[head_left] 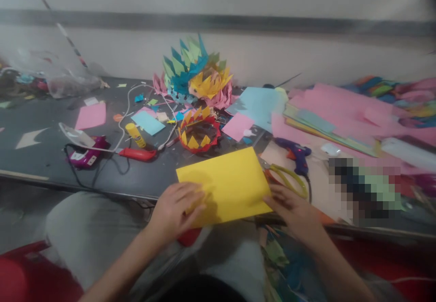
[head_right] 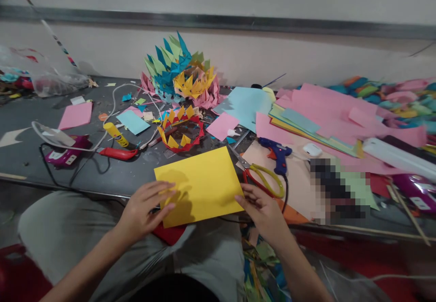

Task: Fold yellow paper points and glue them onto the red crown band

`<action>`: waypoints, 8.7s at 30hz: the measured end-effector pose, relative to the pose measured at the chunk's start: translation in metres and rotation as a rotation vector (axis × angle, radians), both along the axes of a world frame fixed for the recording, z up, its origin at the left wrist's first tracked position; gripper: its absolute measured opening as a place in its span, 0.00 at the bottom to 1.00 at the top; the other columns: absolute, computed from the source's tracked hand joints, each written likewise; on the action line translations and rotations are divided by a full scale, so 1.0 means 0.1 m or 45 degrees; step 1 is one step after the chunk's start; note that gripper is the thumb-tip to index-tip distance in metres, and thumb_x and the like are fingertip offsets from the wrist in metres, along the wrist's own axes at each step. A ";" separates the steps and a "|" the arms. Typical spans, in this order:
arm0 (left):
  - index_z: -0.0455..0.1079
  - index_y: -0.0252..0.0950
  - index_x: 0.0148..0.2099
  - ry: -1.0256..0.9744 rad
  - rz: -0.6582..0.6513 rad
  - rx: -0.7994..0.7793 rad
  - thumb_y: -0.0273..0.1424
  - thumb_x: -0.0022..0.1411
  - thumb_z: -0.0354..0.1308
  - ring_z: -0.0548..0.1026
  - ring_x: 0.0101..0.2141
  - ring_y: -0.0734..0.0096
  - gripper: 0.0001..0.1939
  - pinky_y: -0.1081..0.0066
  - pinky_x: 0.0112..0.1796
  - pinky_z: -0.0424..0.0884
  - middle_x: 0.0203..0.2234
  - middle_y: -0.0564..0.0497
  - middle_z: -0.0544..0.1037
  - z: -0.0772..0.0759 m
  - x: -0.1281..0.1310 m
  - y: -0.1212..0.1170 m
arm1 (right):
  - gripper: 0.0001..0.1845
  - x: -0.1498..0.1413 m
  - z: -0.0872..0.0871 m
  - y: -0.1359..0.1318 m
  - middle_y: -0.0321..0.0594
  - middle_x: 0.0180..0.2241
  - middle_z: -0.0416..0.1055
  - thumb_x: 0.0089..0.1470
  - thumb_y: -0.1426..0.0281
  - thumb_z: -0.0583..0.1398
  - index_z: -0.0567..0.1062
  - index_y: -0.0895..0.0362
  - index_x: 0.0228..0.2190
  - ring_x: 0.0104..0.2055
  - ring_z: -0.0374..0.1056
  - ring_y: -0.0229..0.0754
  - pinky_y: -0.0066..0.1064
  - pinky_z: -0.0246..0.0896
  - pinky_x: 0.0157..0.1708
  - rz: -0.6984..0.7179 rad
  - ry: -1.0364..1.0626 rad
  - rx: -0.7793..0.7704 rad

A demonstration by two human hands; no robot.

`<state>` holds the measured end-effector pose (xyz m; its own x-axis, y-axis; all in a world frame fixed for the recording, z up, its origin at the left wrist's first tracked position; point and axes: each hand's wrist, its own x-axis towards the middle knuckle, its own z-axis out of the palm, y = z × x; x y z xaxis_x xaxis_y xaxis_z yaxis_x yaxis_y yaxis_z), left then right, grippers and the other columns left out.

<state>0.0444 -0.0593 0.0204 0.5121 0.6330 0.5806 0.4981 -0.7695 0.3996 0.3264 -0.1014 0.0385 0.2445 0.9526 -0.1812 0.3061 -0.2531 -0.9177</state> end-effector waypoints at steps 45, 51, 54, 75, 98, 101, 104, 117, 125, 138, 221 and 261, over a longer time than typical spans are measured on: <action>0.70 0.35 0.46 0.577 -0.415 0.069 0.19 0.61 0.46 0.75 0.41 0.69 0.16 0.70 0.42 0.71 0.42 0.47 0.77 -0.09 -0.01 1.10 | 0.20 0.17 -0.15 1.09 0.39 0.44 0.73 0.60 0.69 0.46 0.71 0.48 0.48 0.42 0.69 0.43 0.33 0.63 0.39 1.337 -1.154 0.503; 0.62 0.38 0.56 0.856 -0.421 0.288 0.21 0.63 0.49 0.74 0.42 0.68 0.20 0.69 0.41 0.69 0.47 0.45 0.74 -0.07 -0.05 1.09 | 0.17 0.12 -0.10 1.10 0.38 0.41 0.74 0.60 0.62 0.48 0.72 0.49 0.45 0.38 0.70 0.42 0.31 0.61 0.36 1.333 -0.980 0.279; 0.60 0.40 0.58 0.932 -0.434 0.311 0.22 0.64 0.49 0.73 0.43 0.69 0.20 0.69 0.42 0.68 0.49 0.47 0.73 -0.06 -0.06 1.09 | 0.19 0.10 -0.09 1.11 0.39 0.40 0.74 0.60 0.58 0.48 0.72 0.52 0.44 0.39 0.70 0.43 0.31 0.61 0.37 1.323 -0.972 0.245; 0.61 0.35 0.57 0.801 -0.351 -0.156 0.49 0.59 0.49 0.55 0.60 0.54 0.30 0.51 0.58 0.48 0.60 0.41 0.60 -0.01 0.16 0.55 | 0.30 0.01 -0.11 0.80 0.56 0.52 0.64 0.50 0.55 0.60 0.70 0.59 0.51 0.52 0.63 0.54 0.46 0.59 0.50 1.253 -1.306 0.495; 0.60 0.39 0.58 0.827 -0.330 -0.108 0.49 0.62 0.45 0.55 0.60 0.57 0.27 0.53 0.59 0.45 0.60 0.44 0.60 -0.09 0.15 0.53 | 0.42 0.07 -0.21 0.76 0.58 0.56 0.59 0.44 0.47 0.60 0.66 0.60 0.55 0.56 0.58 0.58 0.49 0.54 0.53 1.256 -1.229 0.458; 0.60 0.40 0.58 0.826 -0.324 -0.109 0.49 0.62 0.45 0.55 0.60 0.57 0.28 0.53 0.59 0.45 0.59 0.44 0.61 -0.10 0.14 0.52 | 0.42 0.08 -0.23 0.76 0.58 0.56 0.59 0.44 0.46 0.59 0.66 0.59 0.55 0.56 0.57 0.57 0.50 0.54 0.53 1.245 -1.209 0.473; 0.60 0.40 0.58 0.829 -0.319 -0.106 0.49 0.62 0.45 0.54 0.61 0.58 0.28 0.54 0.59 0.45 0.60 0.45 0.60 -0.10 0.14 0.52 | 0.42 0.09 -0.24 0.75 0.57 0.56 0.59 0.45 0.45 0.58 0.66 0.59 0.55 0.56 0.57 0.57 0.50 0.54 0.53 1.243 -1.197 0.463; 0.61 0.39 0.58 0.822 -0.301 -0.074 0.48 0.62 0.46 0.55 0.60 0.59 0.27 0.55 0.60 0.44 0.59 0.45 0.62 -0.10 0.14 0.51 | 0.42 0.09 -0.23 0.74 0.60 0.55 0.60 0.46 0.47 0.58 0.65 0.62 0.55 0.55 0.59 0.58 0.50 0.55 0.52 1.277 -1.280 0.532; 0.61 0.40 0.57 0.824 -0.313 -0.069 0.50 0.63 0.44 0.55 0.61 0.60 0.27 0.54 0.60 0.44 0.59 0.46 0.61 -0.08 0.14 0.51 | 0.43 0.08 -0.23 0.77 0.59 0.57 0.60 0.47 0.46 0.56 0.64 0.63 0.55 0.57 0.56 0.59 0.50 0.55 0.52 1.333 -1.330 0.545; 0.64 0.34 0.49 0.891 -0.365 -0.267 0.31 0.61 0.49 0.63 0.57 0.62 0.14 0.59 0.53 0.59 0.56 0.42 0.66 0.10 0.39 0.64 | 0.46 -0.14 0.03 1.02 0.56 0.57 0.60 0.44 0.47 0.59 0.61 0.66 0.56 0.58 0.56 0.57 0.46 0.53 0.52 1.587 -1.336 0.435; 0.65 0.40 0.53 0.462 -0.696 -0.499 0.45 0.64 0.47 0.67 0.53 0.70 0.21 0.72 0.54 0.61 0.52 0.50 0.71 0.09 0.54 -0.15 | 0.11 -0.19 -0.35 -0.07 0.43 0.32 0.76 0.57 0.71 0.53 0.73 0.57 0.27 0.36 0.70 0.42 0.37 0.62 0.38 0.673 -1.044 0.920; 0.48 0.29 0.64 0.696 0.196 -0.203 0.40 0.66 0.39 0.52 0.62 0.61 0.30 0.56 0.59 0.51 0.62 0.42 0.55 -0.27 0.51 0.30 | 0.27 -0.74 -0.50 0.60 0.55 0.59 0.56 0.60 0.66 0.45 0.61 0.67 0.57 0.61 0.53 0.50 0.48 0.52 0.57 0.671 -1.208 0.388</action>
